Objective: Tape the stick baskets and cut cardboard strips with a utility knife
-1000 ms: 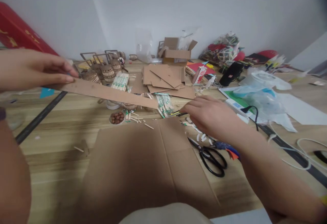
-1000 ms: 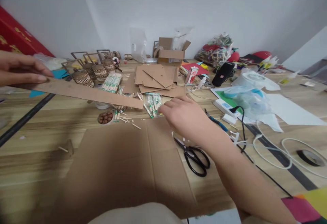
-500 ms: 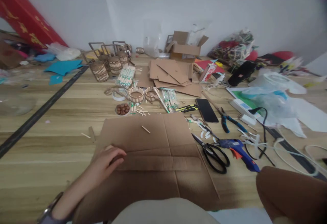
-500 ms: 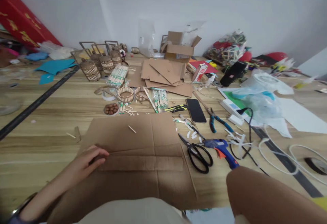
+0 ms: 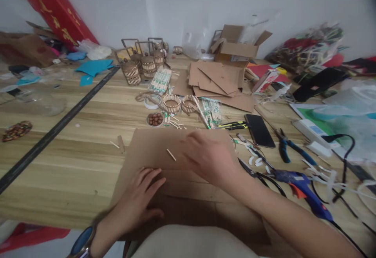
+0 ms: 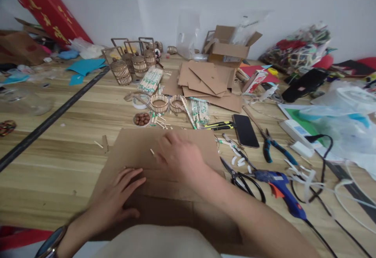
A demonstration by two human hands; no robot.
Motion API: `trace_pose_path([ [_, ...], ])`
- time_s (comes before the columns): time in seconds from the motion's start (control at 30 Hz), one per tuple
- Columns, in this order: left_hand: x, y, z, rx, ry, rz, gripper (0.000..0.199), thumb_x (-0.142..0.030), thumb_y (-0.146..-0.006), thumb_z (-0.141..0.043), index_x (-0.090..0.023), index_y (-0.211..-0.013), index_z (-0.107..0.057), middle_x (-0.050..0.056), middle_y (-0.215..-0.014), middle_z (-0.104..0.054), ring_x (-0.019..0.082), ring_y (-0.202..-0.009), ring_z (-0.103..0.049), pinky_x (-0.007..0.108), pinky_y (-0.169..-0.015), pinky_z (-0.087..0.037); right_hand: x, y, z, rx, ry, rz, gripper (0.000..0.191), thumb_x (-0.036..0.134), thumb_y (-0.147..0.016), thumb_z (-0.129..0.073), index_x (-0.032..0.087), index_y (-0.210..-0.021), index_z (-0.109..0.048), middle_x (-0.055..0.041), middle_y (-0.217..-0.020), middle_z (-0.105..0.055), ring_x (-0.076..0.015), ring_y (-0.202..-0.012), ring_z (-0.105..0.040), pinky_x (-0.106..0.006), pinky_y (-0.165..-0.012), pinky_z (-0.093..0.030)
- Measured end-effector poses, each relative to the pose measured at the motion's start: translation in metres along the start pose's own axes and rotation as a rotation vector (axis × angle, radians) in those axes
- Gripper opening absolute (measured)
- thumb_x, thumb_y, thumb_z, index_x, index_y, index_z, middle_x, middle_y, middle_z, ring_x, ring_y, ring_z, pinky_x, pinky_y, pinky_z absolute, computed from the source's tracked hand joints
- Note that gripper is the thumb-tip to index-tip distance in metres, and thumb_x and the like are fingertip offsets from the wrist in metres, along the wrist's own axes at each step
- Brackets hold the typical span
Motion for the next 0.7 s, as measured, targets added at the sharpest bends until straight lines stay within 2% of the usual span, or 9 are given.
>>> trace_pose_path([
  [0.07,-0.001,0.002,-0.004,0.017,-0.023,-0.007,0.085,-0.054,-0.068,-0.088,-0.025,-0.142,-0.057,0.015,-0.152,-0.052,0.041,-0.137,-0.046,0.065,-0.111,-0.043,0.007,-0.012,-0.013,0.047,0.041,-0.023,0.038,0.047,-0.098,-0.061,0.016,-0.12,-0.066,-0.0131,-0.116,-0.069,-0.0237,-0.1,-0.068,-0.04,-0.084,-0.058],
  [0.13,-0.002,0.002,-0.006,0.04,-0.04,-0.028,0.093,-0.056,-0.064,-0.09,-0.022,-0.144,-0.056,0.017,-0.153,-0.051,0.044,-0.137,-0.045,0.068,-0.111,-0.042,0.019,-0.024,-0.03,0.084,0.062,0.013,0.038,0.049,-0.096,-0.061,0.015,-0.113,-0.068,-0.0153,-0.109,-0.07,-0.0269,-0.101,-0.068,-0.037,-0.08,-0.058],
  [0.23,-0.004,0.001,-0.01,0.083,-0.054,-0.065,0.101,-0.059,-0.061,-0.091,-0.02,-0.146,-0.054,0.019,-0.155,-0.049,0.045,-0.139,-0.044,0.072,-0.113,-0.037,0.036,-0.033,-0.051,0.109,0.08,0.091,0.025,0.036,-0.101,-0.053,0.019,-0.11,-0.069,-0.0125,-0.11,-0.071,-0.0255,-0.102,-0.069,-0.034,-0.078,-0.056],
  [0.33,-0.005,0.001,-0.014,0.112,-0.063,-0.08,0.107,-0.059,-0.058,-0.091,-0.022,-0.15,-0.05,0.017,-0.158,-0.045,0.044,-0.142,-0.041,0.072,-0.117,-0.031,0.035,-0.04,-0.058,0.11,0.108,0.109,0.028,0.029,-0.106,-0.043,0.021,-0.111,-0.069,-0.0092,-0.111,-0.072,-0.0219,-0.1,-0.068,-0.032,-0.077,-0.056],
  [0.4,-0.006,0.002,-0.017,0.119,-0.07,-0.096,0.109,-0.059,-0.058,-0.091,-0.024,-0.152,-0.047,0.016,-0.16,-0.043,0.043,-0.144,-0.04,0.073,-0.118,-0.028,0.019,-0.051,-0.053,0.093,0.14,0.065,0.026,0.032,-0.106,-0.045,0.02,-0.112,-0.068,-0.0083,-0.114,-0.071,-0.0206,-0.1,-0.068,-0.034,-0.08,-0.056],
  [0.5,-0.007,0.005,-0.023,0.127,-0.079,-0.126,0.108,-0.057,-0.064,-0.088,-0.026,-0.156,-0.04,0.015,-0.161,-0.041,0.042,-0.145,-0.038,0.073,-0.119,-0.024,-0.023,-0.071,-0.034,0.037,0.199,-0.056,0.028,0.038,-0.1,-0.059,0.016,-0.117,-0.066,-0.0092,-0.118,-0.068,-0.0212,-0.102,-0.066,-0.042,-0.089,-0.055],
  [0.57,-0.007,0.007,-0.026,0.119,-0.087,-0.143,0.104,-0.052,-0.069,-0.086,-0.029,-0.157,-0.036,0.014,-0.163,-0.038,0.041,-0.147,-0.036,0.073,-0.12,-0.021,-0.05,-0.079,-0.019,-0.02,0.228,-0.105,0.031,0.034,-0.102,-0.054,0.012,-0.122,-0.063,-0.0169,-0.123,-0.065,-0.027,-0.113,-0.062,-0.044,-0.095,-0.05],
  [0.63,-0.007,0.01,-0.028,0.104,-0.087,-0.173,0.1,-0.045,-0.073,-0.083,-0.031,-0.158,-0.034,0.013,-0.164,-0.037,0.041,-0.148,-0.035,0.074,-0.12,-0.019,-0.07,-0.079,-0.009,-0.045,0.241,-0.112,0.035,0.036,-0.102,-0.051,0.011,-0.124,-0.062,-0.0215,-0.126,-0.064,-0.0314,-0.12,-0.057,-0.044,-0.098,-0.044],
  [0.7,-0.008,0.015,-0.032,0.096,-0.091,-0.204,0.095,-0.034,-0.078,-0.078,-0.033,-0.16,-0.03,0.012,-0.165,-0.035,0.04,-0.149,-0.035,0.074,-0.12,-0.018,-0.081,-0.074,-0.005,-0.026,0.242,-0.088,0.036,0.042,-0.101,-0.054,0.013,-0.12,-0.065,-0.0201,-0.123,-0.067,-0.0324,-0.119,-0.056,-0.043,-0.098,-0.04],
])
Point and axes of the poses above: each hand's wrist, its own y-axis away from the middle knuckle, its own z-axis out of the back of the hand, x = y × z, the point moved 7 cm from there along -y, towards the middle knuckle
